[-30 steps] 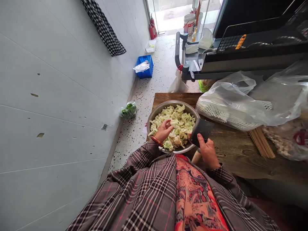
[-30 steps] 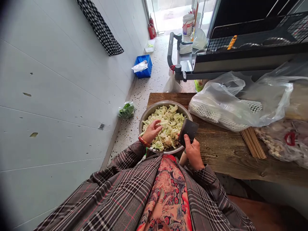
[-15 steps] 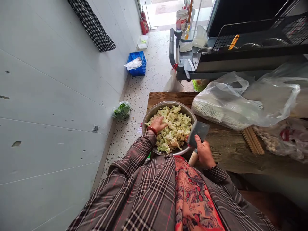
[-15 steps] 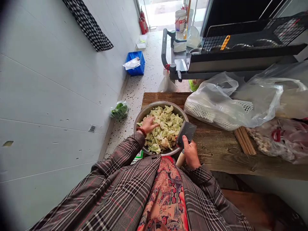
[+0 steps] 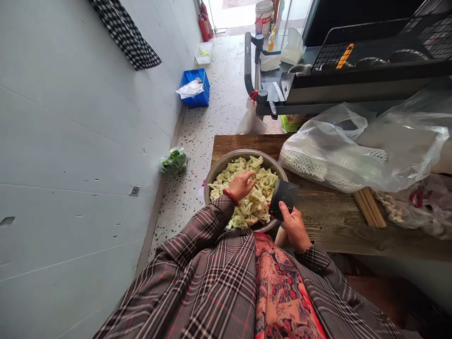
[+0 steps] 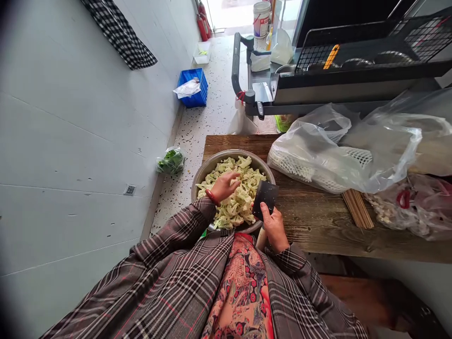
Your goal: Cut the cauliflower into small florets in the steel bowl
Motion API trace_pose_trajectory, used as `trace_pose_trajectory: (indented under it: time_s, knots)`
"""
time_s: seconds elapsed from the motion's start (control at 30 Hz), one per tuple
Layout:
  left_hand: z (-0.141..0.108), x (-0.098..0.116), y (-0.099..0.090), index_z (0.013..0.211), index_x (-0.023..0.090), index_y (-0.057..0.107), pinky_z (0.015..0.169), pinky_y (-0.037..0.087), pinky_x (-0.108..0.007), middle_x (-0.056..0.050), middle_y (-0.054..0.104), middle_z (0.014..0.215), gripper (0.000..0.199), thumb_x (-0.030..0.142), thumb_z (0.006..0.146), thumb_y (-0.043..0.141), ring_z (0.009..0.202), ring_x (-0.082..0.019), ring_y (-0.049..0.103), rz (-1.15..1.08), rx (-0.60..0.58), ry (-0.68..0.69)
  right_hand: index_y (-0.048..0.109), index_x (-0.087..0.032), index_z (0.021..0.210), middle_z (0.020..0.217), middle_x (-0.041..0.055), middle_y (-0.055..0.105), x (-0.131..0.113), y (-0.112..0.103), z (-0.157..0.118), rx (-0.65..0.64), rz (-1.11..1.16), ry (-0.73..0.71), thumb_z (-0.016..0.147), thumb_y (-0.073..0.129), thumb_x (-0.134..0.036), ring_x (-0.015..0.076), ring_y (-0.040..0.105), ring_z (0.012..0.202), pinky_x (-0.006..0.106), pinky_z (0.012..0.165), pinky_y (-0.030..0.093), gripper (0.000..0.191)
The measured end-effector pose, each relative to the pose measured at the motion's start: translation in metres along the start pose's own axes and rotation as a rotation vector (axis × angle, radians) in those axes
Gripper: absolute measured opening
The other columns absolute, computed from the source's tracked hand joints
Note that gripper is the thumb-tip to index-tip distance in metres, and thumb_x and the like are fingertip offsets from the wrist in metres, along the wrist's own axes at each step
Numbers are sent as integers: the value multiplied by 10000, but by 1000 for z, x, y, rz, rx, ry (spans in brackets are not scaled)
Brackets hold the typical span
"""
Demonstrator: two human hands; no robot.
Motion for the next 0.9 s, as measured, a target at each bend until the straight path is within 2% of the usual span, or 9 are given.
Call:
trace_pose_trajectory:
  time_s: [0.17, 0.27, 0.37, 0.43, 0.5, 0.57, 0.7, 0.8, 0.9]
  knots:
    - [57, -19, 12, 1101, 209, 669, 1066, 342, -451, -136, 601, 1196, 393, 211, 708, 681, 1175, -303, 520, 20, -75, -63, 688, -165, 1072, 972, 118, 741, 1, -5, 3, 31, -18, 16, 794, 566, -643, 252, 706, 792, 372, 667, 596, 566]
    - [73, -30, 29, 986, 197, 699, 1115, 252, -507, -143, 574, 1252, 376, 222, 614, 755, 1262, -344, 455, -42, -91, -176, 700, -162, 1036, 961, 121, 742, -2, -6, 5, 46, -56, 5, 792, 559, -653, 251, 704, 787, 366, 667, 591, 567]
    - [77, -37, 36, 819, 175, 703, 1102, 292, -492, -139, 618, 1176, 217, 270, 630, 750, 1228, -325, 492, -134, -76, -241, 709, -152, 994, 941, 116, 744, -5, -7, 8, 52, -66, 2, 786, 557, -663, 237, 700, 759, 358, 665, 585, 573]
    - [73, -39, 30, 746, 166, 685, 1045, 380, -453, -119, 664, 1019, 176, 332, 691, 708, 1110, -278, 567, -287, -12, -273, 714, -142, 969, 917, 115, 745, -5, -7, 10, 56, -59, 5, 779, 560, -668, 230, 695, 734, 353, 656, 580, 580]
    - [63, -41, 17, 707, 158, 646, 948, 466, -420, -80, 661, 836, 264, 420, 733, 670, 928, -221, 619, -552, 106, -361, 713, -134, 962, 912, 118, 744, -5, -8, 12, 58, -50, -1, 778, 565, -662, 224, 691, 724, 346, 649, 575, 578]
    - [48, -40, 1, 728, 152, 608, 852, 518, -392, -46, 640, 762, 352, 501, 731, 660, 792, -172, 621, -841, 192, -461, 707, -127, 978, 922, 121, 742, -3, -8, 14, 49, -39, -2, 781, 566, -656, 219, 687, 727, 341, 649, 571, 582]
    - [13, -20, -21, 950, 159, 607, 814, 545, -399, -70, 677, 915, 443, 552, 746, 623, 848, -186, 650, -1229, 172, -569, 705, -120, 960, 886, 110, 744, 0, -4, 14, 8, -50, -2, 767, 573, -672, 215, 681, 728, 341, 656, 567, 600]
    - [-13, -1, -28, 999, 163, 608, 848, 542, -446, -94, 685, 995, 399, 509, 824, 515, 957, -218, 649, -1295, 158, -622, 716, -133, 909, 809, 85, 742, -7, -1, 10, -6, -76, -42, 737, 603, -680, 227, 678, 730, 355, 669, 569, 584]
    - [-34, 16, -27, 963, 176, 618, 866, 534, -474, -75, 690, 1000, 278, 377, 844, 467, 935, -205, 651, -1402, 129, -657, 732, -152, 884, 754, 72, 737, -23, 0, 5, -30, -77, -98, 725, 630, -664, 244, 681, 758, 370, 700, 575, 545]
Point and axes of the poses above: each hand's wrist, its own z-axis towards the middle knuckle, its own y-axis out of the palm, x = y × z, the point moved 3 cm from there along z, towards the middle knuckle
